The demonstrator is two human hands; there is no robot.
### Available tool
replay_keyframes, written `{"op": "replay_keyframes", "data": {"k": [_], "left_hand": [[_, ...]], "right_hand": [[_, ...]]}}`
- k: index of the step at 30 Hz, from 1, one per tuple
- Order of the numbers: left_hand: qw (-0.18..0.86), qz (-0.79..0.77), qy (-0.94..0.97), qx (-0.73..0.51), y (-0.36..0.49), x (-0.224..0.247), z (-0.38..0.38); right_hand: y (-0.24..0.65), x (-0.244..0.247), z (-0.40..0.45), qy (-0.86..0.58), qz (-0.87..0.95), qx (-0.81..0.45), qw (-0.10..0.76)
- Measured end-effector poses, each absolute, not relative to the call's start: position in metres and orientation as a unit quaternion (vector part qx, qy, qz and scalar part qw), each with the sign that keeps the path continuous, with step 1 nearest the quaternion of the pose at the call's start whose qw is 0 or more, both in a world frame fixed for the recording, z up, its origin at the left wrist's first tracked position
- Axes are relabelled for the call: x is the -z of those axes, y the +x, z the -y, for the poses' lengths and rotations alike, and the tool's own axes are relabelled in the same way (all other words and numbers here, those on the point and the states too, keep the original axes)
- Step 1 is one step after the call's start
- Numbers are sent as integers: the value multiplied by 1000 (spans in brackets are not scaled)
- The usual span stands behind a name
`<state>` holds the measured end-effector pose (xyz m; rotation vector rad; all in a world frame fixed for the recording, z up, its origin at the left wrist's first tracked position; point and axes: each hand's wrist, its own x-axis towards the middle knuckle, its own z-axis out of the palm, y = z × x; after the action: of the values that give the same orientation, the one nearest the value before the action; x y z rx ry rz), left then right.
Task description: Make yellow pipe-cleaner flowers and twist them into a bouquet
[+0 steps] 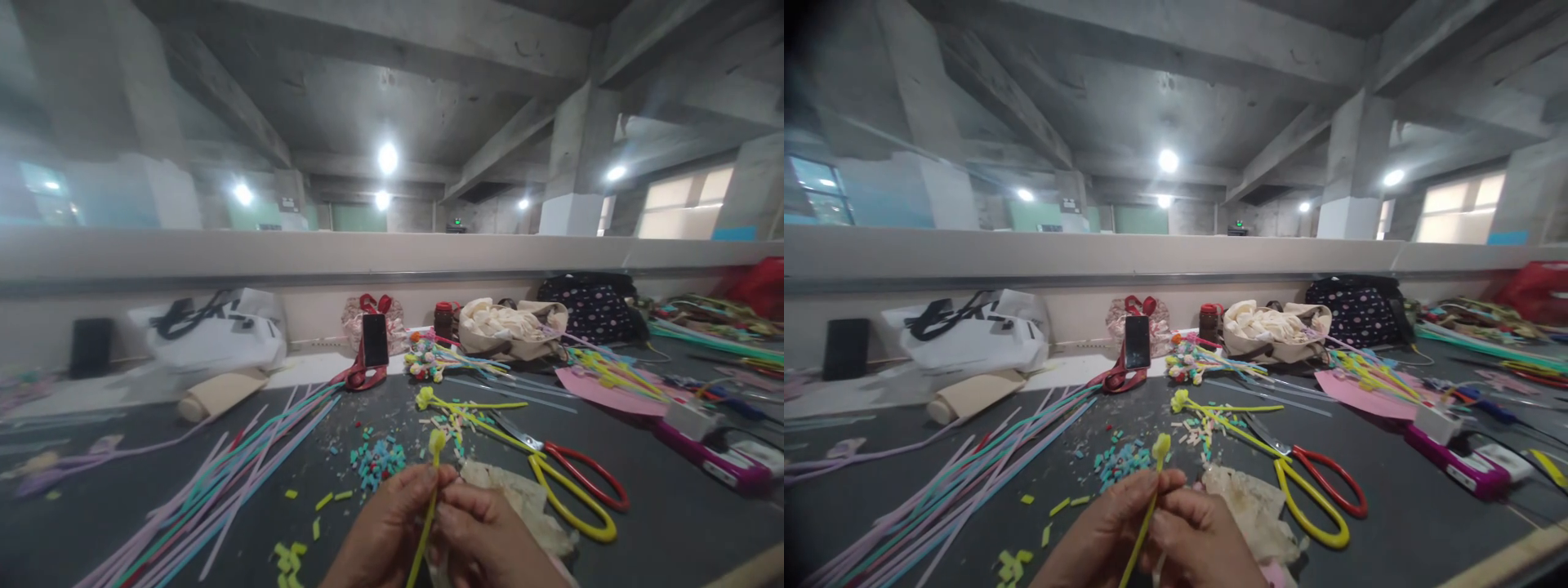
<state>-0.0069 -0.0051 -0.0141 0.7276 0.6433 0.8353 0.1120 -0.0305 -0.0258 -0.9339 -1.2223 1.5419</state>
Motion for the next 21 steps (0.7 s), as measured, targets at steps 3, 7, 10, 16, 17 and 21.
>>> {"op": "replay_keyframes", "data": {"k": [3,7,10,16,17,21], "left_hand": [[811,-284,354,-370,-7,17,3],[800,-256,403,-364,-7,24,-4],[771,-270,442,-370,-8,25,-7],[720,-352,432,-413,-12,9,-2],[711,-353,441,-419,-13,7,-1],[731,-356,440,-380,-14,5,-2]], "right_hand": [[106,24,29,-369,497,-621,480],[101,26,29,-419,491,-595,478],[98,31,28,-451,498,-565,478],[136,11,31,-481,603,-454,447],[149,3,32,-500,629,-414,428],[192,-19,38,-535,732,-248,341]]}}
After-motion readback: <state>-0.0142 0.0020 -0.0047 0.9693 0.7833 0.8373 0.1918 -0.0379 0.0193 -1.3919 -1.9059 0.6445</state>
